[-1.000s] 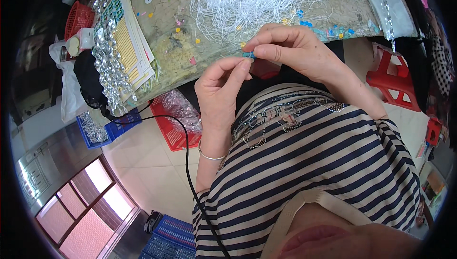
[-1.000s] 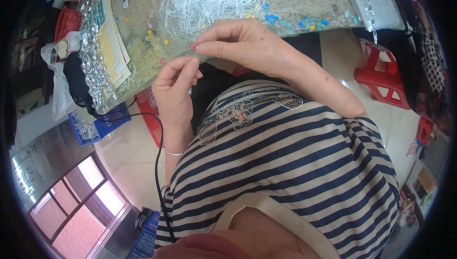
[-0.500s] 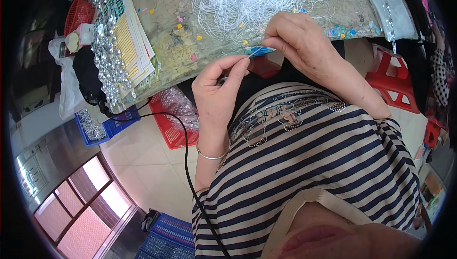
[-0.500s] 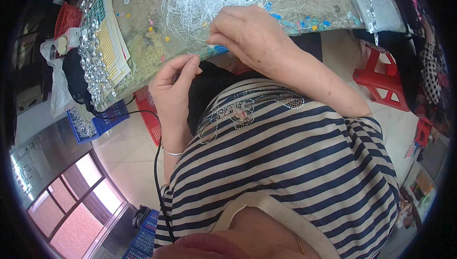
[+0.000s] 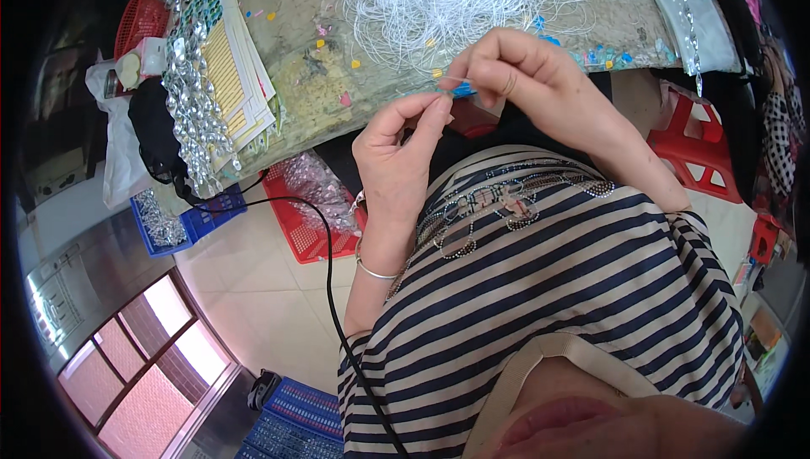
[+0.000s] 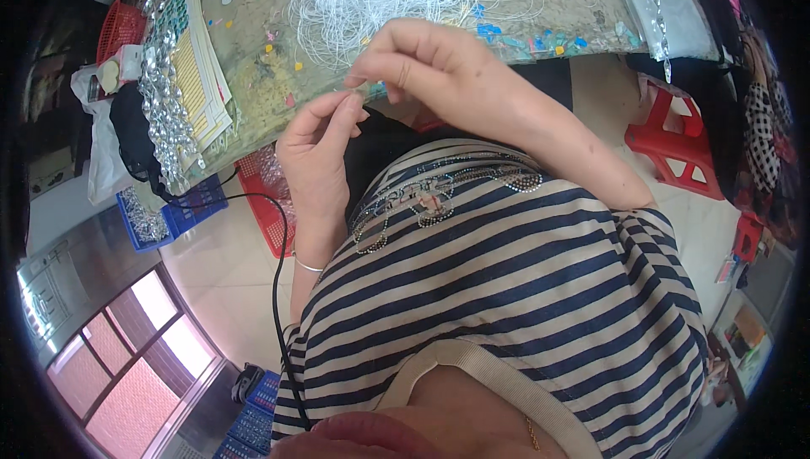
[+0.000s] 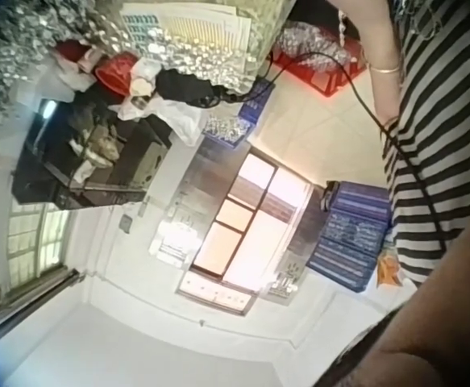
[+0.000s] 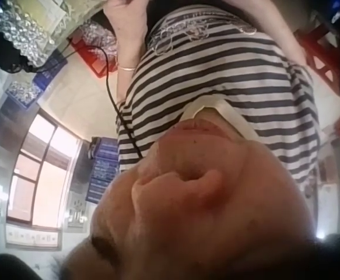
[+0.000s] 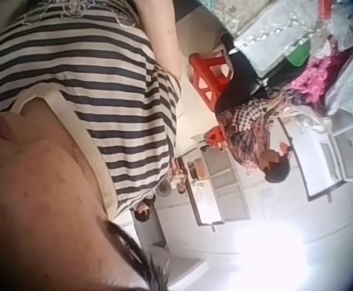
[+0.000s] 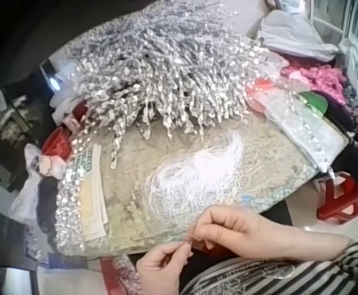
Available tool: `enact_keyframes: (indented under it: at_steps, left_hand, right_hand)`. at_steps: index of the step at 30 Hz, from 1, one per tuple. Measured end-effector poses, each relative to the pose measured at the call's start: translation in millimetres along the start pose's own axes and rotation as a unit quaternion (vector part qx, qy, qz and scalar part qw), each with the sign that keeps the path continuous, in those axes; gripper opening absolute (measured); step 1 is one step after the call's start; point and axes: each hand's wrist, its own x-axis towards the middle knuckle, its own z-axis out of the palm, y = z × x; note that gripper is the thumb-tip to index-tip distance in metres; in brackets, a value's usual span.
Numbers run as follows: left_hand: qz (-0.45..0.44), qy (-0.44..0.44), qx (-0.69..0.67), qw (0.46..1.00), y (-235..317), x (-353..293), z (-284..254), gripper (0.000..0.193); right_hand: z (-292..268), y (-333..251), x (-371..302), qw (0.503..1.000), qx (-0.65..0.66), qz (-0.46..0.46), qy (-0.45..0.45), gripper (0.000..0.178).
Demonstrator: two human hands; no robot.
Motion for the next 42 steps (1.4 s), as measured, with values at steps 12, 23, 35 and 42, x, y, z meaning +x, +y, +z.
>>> enact_keyframes:
  at_steps: [12,23,35,42]
  left_hand:
    - [-0.055,-0.018,-0.137,0.989,-3,3,-7,0.02]
    - [0.005,-0.003,-0.061,0.998,4,2,-2,0.013]
    - [0.003,-0.051,-0.048,0.998,0,2,-3,0.011]
    - [-0.041,-0.063,-0.102,0.992,-1,3,-3,0.011]
  right_hand:
    - [15,13,8,0.826,-0.442,-0.347,0.046,0.013]
    - [6,16,9,0.926,-0.299,-0.229,0.041,0.01]
    - [7,18,13,0.94,-0.273,-0.198,0.047,0.012]
    - [11,13,19,0.935,-0.278,-0.221,0.02,0.012]
